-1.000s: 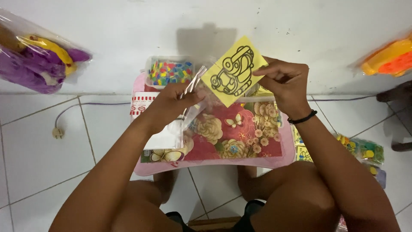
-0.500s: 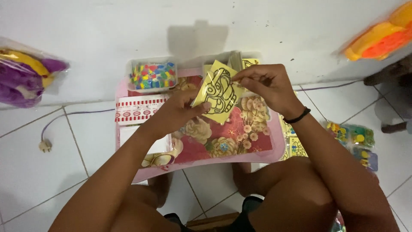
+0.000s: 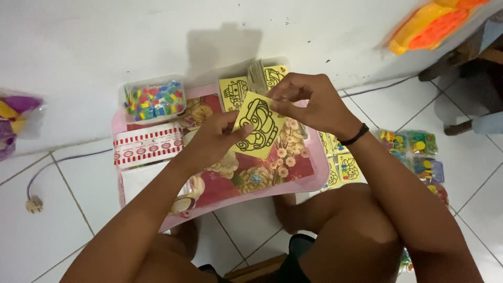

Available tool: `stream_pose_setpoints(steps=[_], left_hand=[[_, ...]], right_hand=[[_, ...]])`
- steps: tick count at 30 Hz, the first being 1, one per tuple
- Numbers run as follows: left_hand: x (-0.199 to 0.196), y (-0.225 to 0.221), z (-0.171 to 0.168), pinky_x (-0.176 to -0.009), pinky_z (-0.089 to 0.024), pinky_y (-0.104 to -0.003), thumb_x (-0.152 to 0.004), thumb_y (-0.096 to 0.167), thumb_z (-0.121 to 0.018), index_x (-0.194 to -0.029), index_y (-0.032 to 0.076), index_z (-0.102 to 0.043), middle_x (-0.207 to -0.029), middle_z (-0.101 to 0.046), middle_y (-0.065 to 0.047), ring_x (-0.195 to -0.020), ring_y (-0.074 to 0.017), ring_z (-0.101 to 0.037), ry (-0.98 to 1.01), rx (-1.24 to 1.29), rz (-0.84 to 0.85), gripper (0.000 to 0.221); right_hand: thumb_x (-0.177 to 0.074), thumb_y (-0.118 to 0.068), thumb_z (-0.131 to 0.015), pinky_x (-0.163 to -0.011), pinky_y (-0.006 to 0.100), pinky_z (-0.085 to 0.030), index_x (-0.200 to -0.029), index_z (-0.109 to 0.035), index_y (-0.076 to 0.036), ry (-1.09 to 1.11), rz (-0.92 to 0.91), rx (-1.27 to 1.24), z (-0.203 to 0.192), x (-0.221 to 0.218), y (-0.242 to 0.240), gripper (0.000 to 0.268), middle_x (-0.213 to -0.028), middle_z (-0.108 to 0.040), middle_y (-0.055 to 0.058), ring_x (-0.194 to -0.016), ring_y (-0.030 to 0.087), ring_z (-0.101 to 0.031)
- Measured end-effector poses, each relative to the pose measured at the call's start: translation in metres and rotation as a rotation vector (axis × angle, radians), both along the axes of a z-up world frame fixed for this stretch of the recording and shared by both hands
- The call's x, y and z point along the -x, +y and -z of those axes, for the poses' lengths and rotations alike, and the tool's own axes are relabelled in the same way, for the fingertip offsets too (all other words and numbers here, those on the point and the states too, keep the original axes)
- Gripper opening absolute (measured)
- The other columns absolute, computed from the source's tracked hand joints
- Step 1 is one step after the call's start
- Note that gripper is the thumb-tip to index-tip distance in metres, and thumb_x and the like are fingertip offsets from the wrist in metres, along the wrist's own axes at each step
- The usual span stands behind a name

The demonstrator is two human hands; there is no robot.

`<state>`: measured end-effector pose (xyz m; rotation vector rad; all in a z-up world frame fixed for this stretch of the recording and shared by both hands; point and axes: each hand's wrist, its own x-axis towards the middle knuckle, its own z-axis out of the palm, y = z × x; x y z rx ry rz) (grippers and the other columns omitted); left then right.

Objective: Packing small illustrated cards into individual plastic bags along with small decorative items.

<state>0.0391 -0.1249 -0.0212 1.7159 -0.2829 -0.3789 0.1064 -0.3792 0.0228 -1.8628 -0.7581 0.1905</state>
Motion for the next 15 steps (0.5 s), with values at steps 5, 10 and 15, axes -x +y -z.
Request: stream_pose_setpoints(steps=[5,10,15], left_hand=[[0.001,-0.014,-0.016,-0.053,-0.040,-0.029,-0.107,0.029,-0.058,-0.097,0.003,-0.065,-0.066,-0.044,-0.003,-0.058,-0.0107,-0.039,-0.021,0.021,-0.038,0.028],[-0.003,-0.021,-0.002,-0.053,-0.034,-0.026,-0.107,0.035,-0.060,-0.082,0.012,-0.052,-0.063,-0.031,0.004,-0.056,-0.0060,-0.029,-0.053,0.040,-0.072,0.035],[-0.007,-0.023,0.003,-0.057,-0.035,-0.028,-0.105,0.037,-0.060,-0.098,0.004,-0.067,-0.063,-0.040,0.002,-0.057,-0.0059,-0.033,-0.010,0.034,-0.105,0.034]], right_hand=[[-0.091,-0.002,-0.076,-0.086,0.056,-0.059,-0.099,-0.070,-0.001,-0.026,-0.023,0.009,-0.006,0.005,-0.002,0.010,-0.100,-0.074,0.027,-0.101,0.043,-0.073],[-0.092,0.000,-0.074,-0.084,0.054,-0.060,-0.104,-0.073,-0.002,-0.039,-0.078,0.012,-0.004,0.003,-0.007,0.012,-0.103,-0.074,0.025,-0.101,0.043,-0.073],[-0.089,-0.004,-0.079,-0.084,0.051,-0.059,-0.100,-0.073,-0.004,-0.159,-0.128,0.077,-0.003,0.000,-0.015,0.013,-0.107,-0.074,0.020,-0.101,0.041,-0.074]])
